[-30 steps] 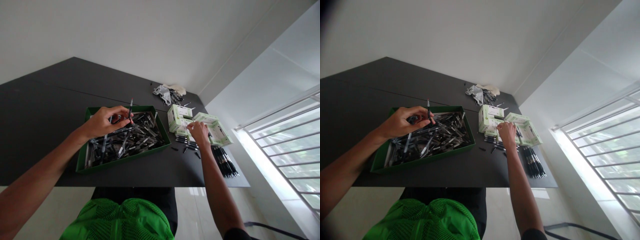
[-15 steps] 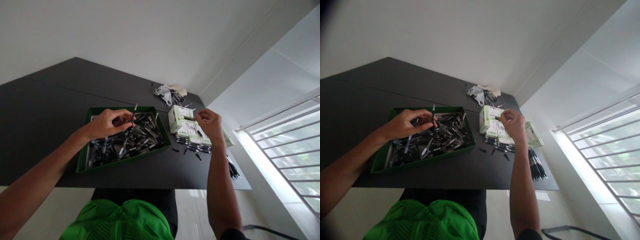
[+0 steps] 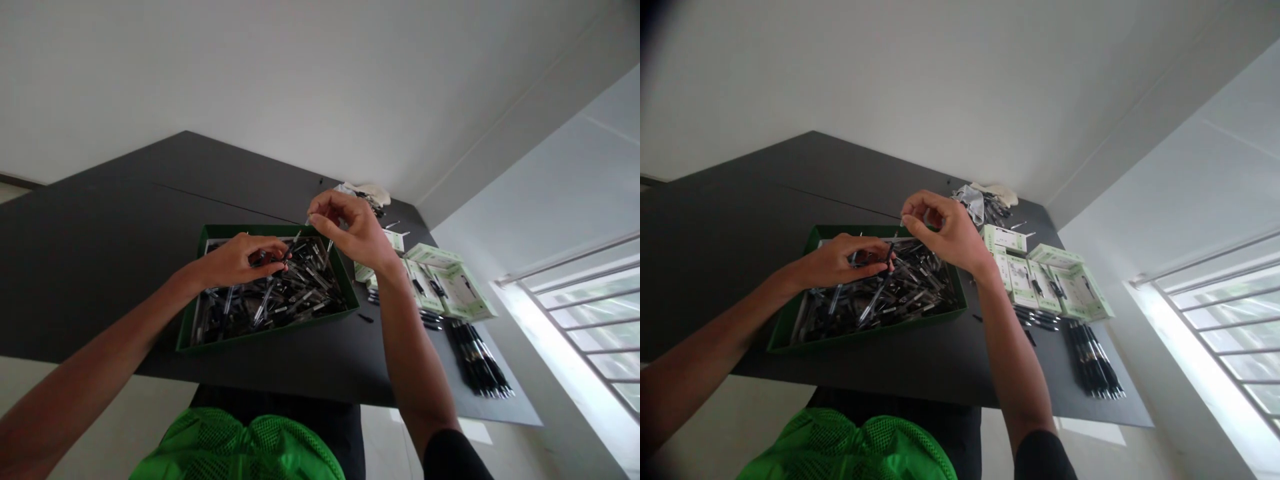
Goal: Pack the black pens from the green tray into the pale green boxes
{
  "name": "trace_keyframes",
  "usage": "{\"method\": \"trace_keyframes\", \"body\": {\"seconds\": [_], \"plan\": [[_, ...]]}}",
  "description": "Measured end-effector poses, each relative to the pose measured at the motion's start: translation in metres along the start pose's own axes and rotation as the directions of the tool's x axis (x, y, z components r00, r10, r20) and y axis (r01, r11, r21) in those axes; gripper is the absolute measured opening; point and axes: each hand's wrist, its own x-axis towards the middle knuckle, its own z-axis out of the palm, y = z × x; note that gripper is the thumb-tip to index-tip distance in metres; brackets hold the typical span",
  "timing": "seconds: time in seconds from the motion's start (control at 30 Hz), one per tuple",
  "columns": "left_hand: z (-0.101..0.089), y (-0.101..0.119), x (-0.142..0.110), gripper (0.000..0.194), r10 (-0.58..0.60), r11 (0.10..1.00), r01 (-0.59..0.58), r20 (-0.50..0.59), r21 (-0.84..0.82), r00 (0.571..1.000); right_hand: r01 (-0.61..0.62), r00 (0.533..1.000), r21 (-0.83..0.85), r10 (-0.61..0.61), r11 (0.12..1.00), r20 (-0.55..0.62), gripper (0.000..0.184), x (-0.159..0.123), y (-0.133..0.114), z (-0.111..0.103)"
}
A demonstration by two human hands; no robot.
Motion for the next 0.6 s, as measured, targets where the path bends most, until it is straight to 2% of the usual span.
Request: {"method": "trace_keyframes", "body": {"seconds": [0.23, 0.6], "plan": [[0.0, -0.002, 0.0, 0.033, 0.008, 1.0, -0.008, -0.008, 0.003, 1.0, 0.023, 1.0, 0.047, -0.023, 0.999, 0.012, 0.016, 0.003, 0.009, 0.005], [-0.002, 0.002, 0.001, 0.034, -0.005, 1.0, 0.005, -0.01, 0.012, 1.0, 0.015, 0.999, 0.053, -0.017, 0.999, 0.04, 0.023, 0.003, 0.012, 0.005]]}}
